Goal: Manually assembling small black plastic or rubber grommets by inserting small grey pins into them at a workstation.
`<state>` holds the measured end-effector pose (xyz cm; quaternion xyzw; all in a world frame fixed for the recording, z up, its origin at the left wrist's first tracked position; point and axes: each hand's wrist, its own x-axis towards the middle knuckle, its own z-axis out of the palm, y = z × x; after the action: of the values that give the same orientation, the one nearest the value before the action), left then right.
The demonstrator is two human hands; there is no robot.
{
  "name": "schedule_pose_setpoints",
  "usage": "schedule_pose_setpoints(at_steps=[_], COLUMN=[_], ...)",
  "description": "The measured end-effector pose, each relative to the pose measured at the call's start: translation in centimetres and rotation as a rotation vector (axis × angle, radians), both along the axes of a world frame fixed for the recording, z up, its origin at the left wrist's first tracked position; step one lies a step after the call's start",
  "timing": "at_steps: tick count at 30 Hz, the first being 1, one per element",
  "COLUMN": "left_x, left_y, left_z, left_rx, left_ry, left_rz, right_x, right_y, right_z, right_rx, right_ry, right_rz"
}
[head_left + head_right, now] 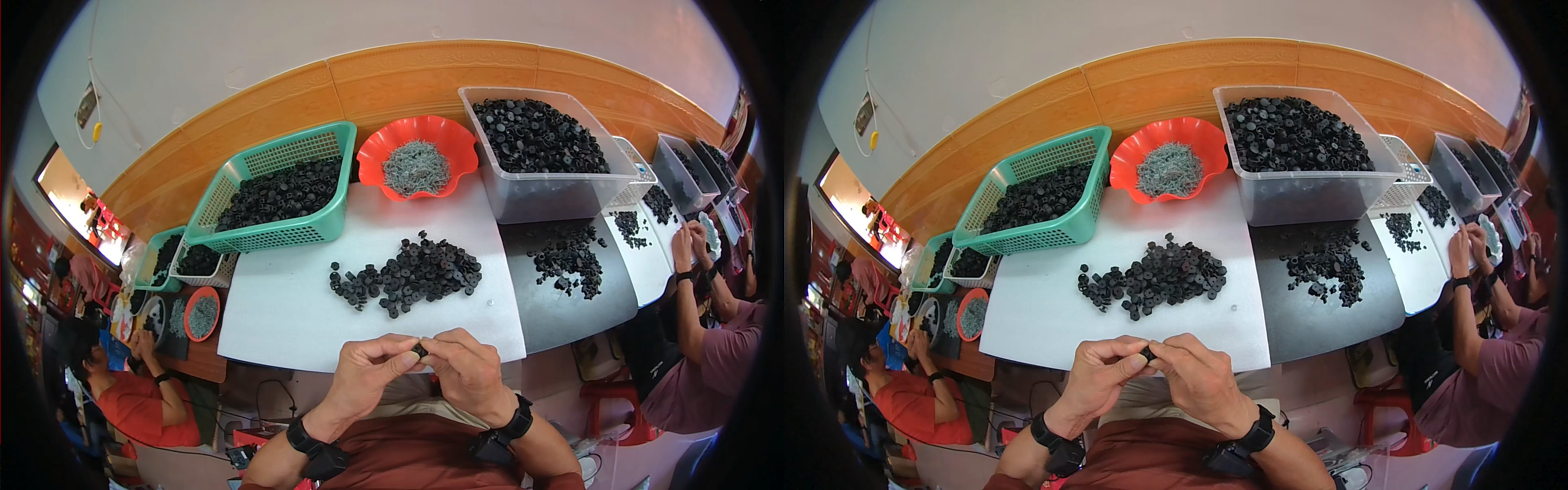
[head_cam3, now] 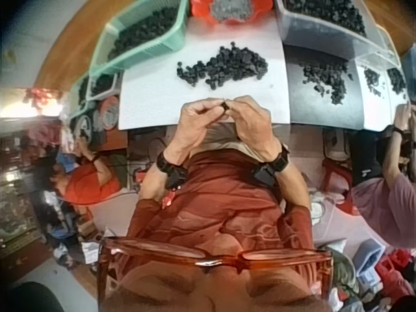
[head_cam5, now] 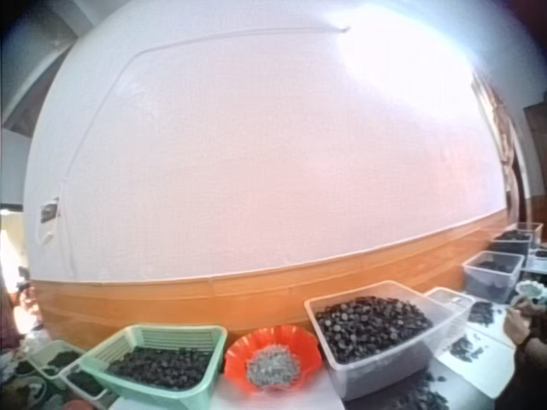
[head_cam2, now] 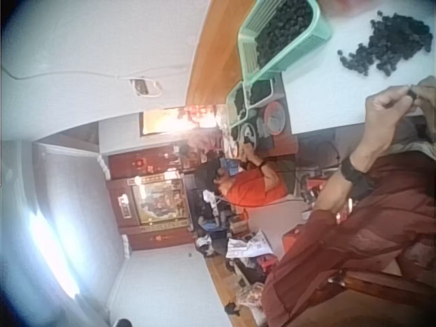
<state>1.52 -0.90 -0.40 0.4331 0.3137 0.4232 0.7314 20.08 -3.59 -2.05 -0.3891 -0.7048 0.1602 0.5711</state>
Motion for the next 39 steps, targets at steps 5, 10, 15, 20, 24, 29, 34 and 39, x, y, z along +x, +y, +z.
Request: schedule_pose_setpoints(at_steps=[5, 10, 15, 20, 24, 29, 34, 39], left_x=[0.1, 0.2, 0.6, 1.1, 1.5, 1.6, 1.5, 1.4], left_y=[-0.1, -0.4, -0.8, -1.2, -1.5, -1.7, -1.9, -2.0], left_z=[0.1, -0.1, -0.2, -0.3, -0.4, -0.1, -0.1, -0.3], left_rx=[0.031, 0.025, 0.014, 0.066, 0.060, 0.041, 0.044, 0.055], left_ry=[0.016, 0.019, 0.032, -0.004, -0.033, -0.073, -0.099, -0.099], left_rz=[-0.018, -0.012, 0.011, 0.031, 0.051, 0.060, 0.064, 0.076], right_x=[0.2, 0.5, 0.5, 0.2, -0.2, -0.6, -0.9, -0.9], right_y=[-0.2, -0.2, -0.3, -0.5, -0.8, -1.2, -1.4, -1.3], right_z=[0.3, 0.2, -0.4, -0.8, -1.0, -1.1, -1.2, -1.1], right_rx=[-0.020, -0.022, 0.061, 0.180, 0.238, 0.261, 0.256, 0.229], right_ry=[0.005, -0.005, -0.107, -0.186, -0.184, -0.181, -0.154, -0.146], right_rz=[0.016, 0.030, -0.036, -0.139, -0.228, -0.281, -0.298, -0.265])
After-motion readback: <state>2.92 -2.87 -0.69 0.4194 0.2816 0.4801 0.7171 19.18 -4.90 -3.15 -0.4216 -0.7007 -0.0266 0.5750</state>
